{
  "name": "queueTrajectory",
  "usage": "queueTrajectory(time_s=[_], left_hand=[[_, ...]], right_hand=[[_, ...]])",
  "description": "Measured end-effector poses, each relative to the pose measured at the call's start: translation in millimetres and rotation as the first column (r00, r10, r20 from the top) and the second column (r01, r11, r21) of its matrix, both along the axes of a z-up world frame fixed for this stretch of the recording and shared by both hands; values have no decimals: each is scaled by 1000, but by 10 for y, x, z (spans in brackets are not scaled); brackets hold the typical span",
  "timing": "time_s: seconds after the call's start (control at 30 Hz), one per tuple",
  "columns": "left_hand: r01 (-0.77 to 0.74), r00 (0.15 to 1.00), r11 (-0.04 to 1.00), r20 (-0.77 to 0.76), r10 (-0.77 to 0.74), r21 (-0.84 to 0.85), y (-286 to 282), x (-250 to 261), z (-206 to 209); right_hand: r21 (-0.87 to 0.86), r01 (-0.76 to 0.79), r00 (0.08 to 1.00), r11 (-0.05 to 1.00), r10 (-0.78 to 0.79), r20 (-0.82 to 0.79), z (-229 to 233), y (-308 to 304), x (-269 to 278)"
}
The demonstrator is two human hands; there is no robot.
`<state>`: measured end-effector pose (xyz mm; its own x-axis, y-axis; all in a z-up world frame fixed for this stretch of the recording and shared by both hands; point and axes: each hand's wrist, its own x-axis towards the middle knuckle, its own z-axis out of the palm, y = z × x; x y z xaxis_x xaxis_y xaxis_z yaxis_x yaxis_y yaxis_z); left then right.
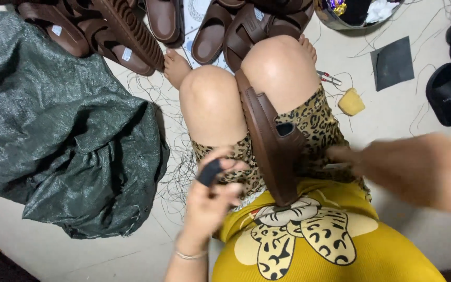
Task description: Hand-stitching the outer edge of sandal soles using a needle and thread
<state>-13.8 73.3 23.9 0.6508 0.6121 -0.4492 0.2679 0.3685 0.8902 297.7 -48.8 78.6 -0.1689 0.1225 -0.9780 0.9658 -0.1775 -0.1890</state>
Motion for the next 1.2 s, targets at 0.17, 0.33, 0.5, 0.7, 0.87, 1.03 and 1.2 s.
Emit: queueTrajectory(time_s=[0.17, 0.33, 0.5, 0.7, 0.87, 1.03, 1.2], left_hand=[[-393, 859, 905, 285, 424, -164, 457, -413, -109], [-193, 820, 795, -351, 453, 574, 440, -329, 2], [-112, 912, 647, -181, 369, 755, 145, -159, 53], [165, 985, 926, -111, -135, 339, -177, 127, 37], [-1, 982, 966, -180, 49, 257, -163, -118, -218], [23, 950, 923, -296, 100, 385, -136, -58, -168], [31, 906, 656, -299, 301, 754, 228, -540, -322]], right_hand=[[168, 844, 531, 510, -747, -400, -399, -248, -123], [-149, 931, 17, 333, -448, -894, -403, -144, -404], [590, 413, 850, 694, -62, -522, -283, -278, -391], [771, 539, 841, 340, -164, -515, -671, -316, -640], [699, 658, 749, 280, -339, -570, -664, -414, -548], [807, 555, 830, 200, -202, -520, -776, -403, -754], [719, 628, 629, -297, -351, -694, -1451, -1117, 384]])
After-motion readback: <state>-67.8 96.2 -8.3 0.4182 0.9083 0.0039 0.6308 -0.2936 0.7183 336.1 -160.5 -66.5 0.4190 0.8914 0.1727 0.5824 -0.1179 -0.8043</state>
